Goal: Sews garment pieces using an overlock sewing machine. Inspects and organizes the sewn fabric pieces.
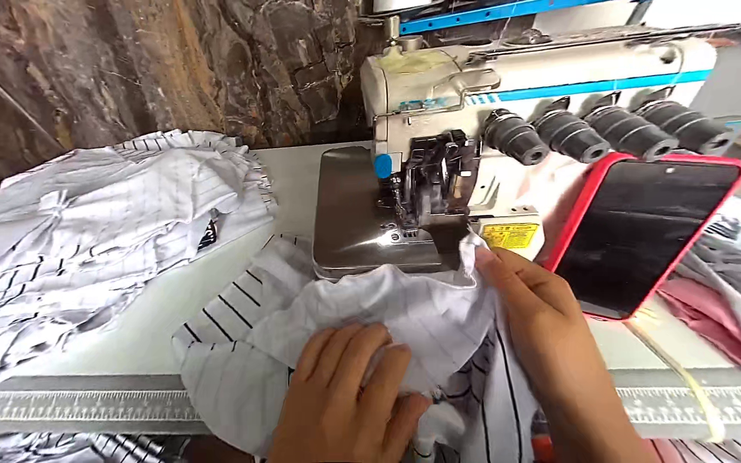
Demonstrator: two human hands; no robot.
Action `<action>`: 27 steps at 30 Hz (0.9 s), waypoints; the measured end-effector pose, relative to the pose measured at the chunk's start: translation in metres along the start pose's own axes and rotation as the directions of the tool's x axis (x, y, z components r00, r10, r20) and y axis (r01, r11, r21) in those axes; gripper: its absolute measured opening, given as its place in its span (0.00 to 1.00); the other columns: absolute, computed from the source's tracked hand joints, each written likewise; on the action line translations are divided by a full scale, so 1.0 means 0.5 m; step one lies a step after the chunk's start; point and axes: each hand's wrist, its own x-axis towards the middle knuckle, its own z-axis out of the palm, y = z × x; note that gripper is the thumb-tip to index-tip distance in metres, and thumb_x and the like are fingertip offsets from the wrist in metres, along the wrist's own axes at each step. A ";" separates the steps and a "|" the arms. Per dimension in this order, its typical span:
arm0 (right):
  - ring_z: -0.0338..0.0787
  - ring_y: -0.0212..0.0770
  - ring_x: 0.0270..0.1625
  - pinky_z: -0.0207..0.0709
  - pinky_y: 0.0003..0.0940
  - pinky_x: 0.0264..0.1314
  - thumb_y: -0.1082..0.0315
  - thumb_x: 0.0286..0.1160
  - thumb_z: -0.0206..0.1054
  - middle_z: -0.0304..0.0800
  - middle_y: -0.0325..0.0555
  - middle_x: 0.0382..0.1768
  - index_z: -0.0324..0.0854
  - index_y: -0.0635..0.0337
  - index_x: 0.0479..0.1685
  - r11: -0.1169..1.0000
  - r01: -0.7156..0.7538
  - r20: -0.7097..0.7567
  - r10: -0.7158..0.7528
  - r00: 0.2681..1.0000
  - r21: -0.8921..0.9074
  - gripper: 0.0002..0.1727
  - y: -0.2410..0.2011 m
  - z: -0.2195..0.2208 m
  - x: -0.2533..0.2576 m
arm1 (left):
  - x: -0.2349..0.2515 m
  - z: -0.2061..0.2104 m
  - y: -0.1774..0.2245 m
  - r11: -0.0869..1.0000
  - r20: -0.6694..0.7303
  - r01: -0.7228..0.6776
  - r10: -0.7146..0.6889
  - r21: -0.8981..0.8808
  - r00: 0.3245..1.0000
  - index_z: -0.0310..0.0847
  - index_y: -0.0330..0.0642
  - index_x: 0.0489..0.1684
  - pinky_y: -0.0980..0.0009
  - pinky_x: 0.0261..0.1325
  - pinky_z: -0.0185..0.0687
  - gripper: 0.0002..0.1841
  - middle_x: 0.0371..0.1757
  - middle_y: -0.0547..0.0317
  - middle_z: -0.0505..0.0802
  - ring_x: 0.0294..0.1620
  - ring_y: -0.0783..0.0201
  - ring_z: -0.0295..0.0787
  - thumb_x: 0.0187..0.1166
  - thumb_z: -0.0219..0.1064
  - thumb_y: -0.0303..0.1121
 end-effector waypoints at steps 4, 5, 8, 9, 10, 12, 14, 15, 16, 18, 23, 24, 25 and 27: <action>0.77 0.21 0.18 0.69 0.15 0.20 0.64 0.86 0.53 0.77 0.27 0.14 0.79 0.45 0.17 0.994 -0.012 0.010 0.011 1.000 0.106 0.23 -0.005 -0.003 -0.022 | -0.014 0.012 -0.025 0.999 0.025 0.002 -0.003 0.035 1.000 0.88 0.52 0.52 0.61 0.63 0.80 0.26 0.54 0.56 0.93 0.58 0.57 0.89 0.78 0.63 0.64; 0.77 0.21 0.18 0.69 0.15 0.20 0.64 0.86 0.52 0.77 0.27 0.14 0.79 0.45 0.16 0.994 -0.017 0.010 0.016 1.000 0.112 0.23 -0.008 -0.006 -0.026 | -0.016 0.012 -0.025 1.000 0.043 -0.013 0.011 0.027 0.999 0.88 0.52 0.51 0.61 0.64 0.80 0.27 0.54 0.57 0.94 0.58 0.58 0.89 0.77 0.62 0.66; 0.78 0.20 0.18 0.69 0.14 0.20 0.64 0.86 0.51 0.78 0.27 0.13 0.80 0.45 0.16 0.992 -0.027 0.016 0.025 1.000 0.126 0.24 -0.018 -0.016 -0.038 | -0.021 0.017 -0.011 0.997 0.041 -0.079 0.078 0.024 0.996 0.89 0.53 0.43 0.64 0.65 0.80 0.18 0.51 0.61 0.96 0.57 0.61 0.91 0.83 0.62 0.55; 0.79 0.20 0.19 0.70 0.15 0.21 0.64 0.86 0.51 0.79 0.27 0.14 0.80 0.45 0.17 0.991 -0.022 0.023 0.019 1.000 0.132 0.23 -0.019 -0.020 -0.042 | -0.022 0.021 -0.011 0.997 0.001 -0.081 0.081 -0.003 0.997 0.89 0.52 0.39 0.66 0.65 0.81 0.14 0.48 0.62 0.96 0.55 0.63 0.92 0.85 0.60 0.47; 0.80 0.20 0.20 0.72 0.15 0.23 0.64 0.86 0.51 0.80 0.27 0.15 0.81 0.45 0.18 0.990 -0.012 0.031 0.008 0.999 0.140 0.23 -0.019 -0.025 -0.046 | -0.021 0.023 -0.013 0.996 -0.043 -0.056 0.052 -0.076 0.998 0.89 0.49 0.38 0.69 0.64 0.83 0.13 0.45 0.62 0.97 0.53 0.66 0.93 0.86 0.59 0.41; 0.82 0.21 0.24 0.75 0.16 0.27 0.63 0.87 0.51 0.82 0.27 0.19 0.83 0.45 0.21 0.986 0.016 0.043 -0.023 0.999 0.169 0.22 -0.016 -0.035 -0.054 | -0.010 0.007 -0.019 0.931 -0.084 0.067 -0.104 -0.359 0.991 0.88 0.41 0.43 0.78 0.56 0.86 0.13 0.41 0.60 0.96 0.47 0.74 0.92 0.89 0.58 0.36; 0.83 0.20 0.27 0.77 0.17 0.31 0.62 0.88 0.52 0.83 0.26 0.21 0.85 0.46 0.24 0.974 0.038 0.069 -0.055 0.996 0.223 0.21 -0.016 -0.042 -0.067 | 0.017 -0.035 -0.019 0.790 -0.052 0.186 -0.265 -0.584 0.963 0.84 0.40 0.49 0.87 0.44 0.82 0.14 0.36 0.68 0.91 0.38 0.86 0.86 0.93 0.53 0.38; 0.83 0.19 0.28 0.78 0.17 0.33 0.63 0.89 0.52 0.84 0.25 0.23 0.85 0.46 0.26 0.963 0.044 0.090 -0.070 0.993 0.264 0.21 -0.021 -0.043 -0.076 | 0.035 -0.059 -0.016 0.768 -0.046 0.205 -0.291 -0.607 0.956 0.82 0.43 0.50 0.89 0.41 0.80 0.15 0.34 0.73 0.89 0.36 0.90 0.83 0.94 0.51 0.40; 0.83 0.18 0.29 0.78 0.17 0.34 0.64 0.90 0.52 0.84 0.24 0.23 0.84 0.46 0.26 0.951 0.044 0.109 -0.081 0.991 0.306 0.20 -0.031 -0.043 -0.087 | 0.050 -0.081 -0.012 0.800 -0.063 0.177 -0.258 -0.574 0.964 0.80 0.46 0.49 0.91 0.40 0.77 0.15 0.34 0.76 0.87 0.35 0.92 0.81 0.94 0.50 0.43; 0.85 0.18 0.29 0.81 0.16 0.34 0.63 0.92 0.50 0.85 0.25 0.23 0.83 0.46 0.30 0.926 0.046 0.117 -0.096 0.989 0.374 0.19 -0.061 -0.047 -0.108 | 0.073 -0.120 -0.010 0.948 -0.134 -0.004 -0.041 -0.320 0.990 0.76 0.50 0.45 0.88 0.32 0.71 0.17 0.32 0.71 0.83 0.30 0.84 0.77 0.88 0.58 0.54; 0.82 0.16 0.25 0.78 0.15 0.27 0.51 0.90 0.54 0.84 0.21 0.23 0.85 0.37 0.32 0.950 0.224 -0.015 -0.227 0.974 0.215 0.17 -0.160 -0.143 -0.122 | 0.141 -0.215 -0.046 0.990 -0.014 -0.103 0.105 0.095 0.994 0.89 0.42 0.45 0.47 0.20 0.79 0.14 0.34 0.52 0.92 0.23 0.51 0.87 0.62 0.73 0.34; 0.82 0.15 0.24 0.77 0.14 0.25 0.51 0.91 0.53 0.84 0.19 0.23 0.84 0.35 0.32 0.951 0.261 -0.042 -0.257 0.965 0.169 0.18 -0.185 -0.167 -0.123 | 0.160 -0.237 -0.054 0.998 0.018 -0.033 0.031 0.059 0.999 0.90 0.39 0.44 0.43 0.28 0.82 0.12 0.34 0.49 0.92 0.27 0.48 0.89 0.64 0.74 0.30; 0.82 0.15 0.24 0.77 0.14 0.25 0.53 0.92 0.52 0.84 0.19 0.23 0.84 0.35 0.31 0.950 0.281 -0.070 -0.274 0.959 0.137 0.19 -0.207 -0.189 -0.124 | 0.179 -0.258 -0.058 0.999 0.036 0.032 -0.034 0.042 0.999 0.91 0.36 0.41 0.40 0.31 0.81 0.08 0.30 0.46 0.92 0.28 0.46 0.88 0.66 0.74 0.27; 0.83 0.14 0.24 0.79 0.14 0.26 0.55 0.93 0.50 0.85 0.17 0.22 0.83 0.35 0.30 0.950 0.290 -0.155 -0.271 0.950 0.117 0.20 -0.243 -0.227 -0.119 | 0.212 -0.297 -0.065 0.989 0.058 0.130 -0.135 0.070 0.989 0.88 0.31 0.34 0.37 0.33 0.75 0.05 0.26 0.40 0.88 0.28 0.41 0.86 0.74 0.68 0.24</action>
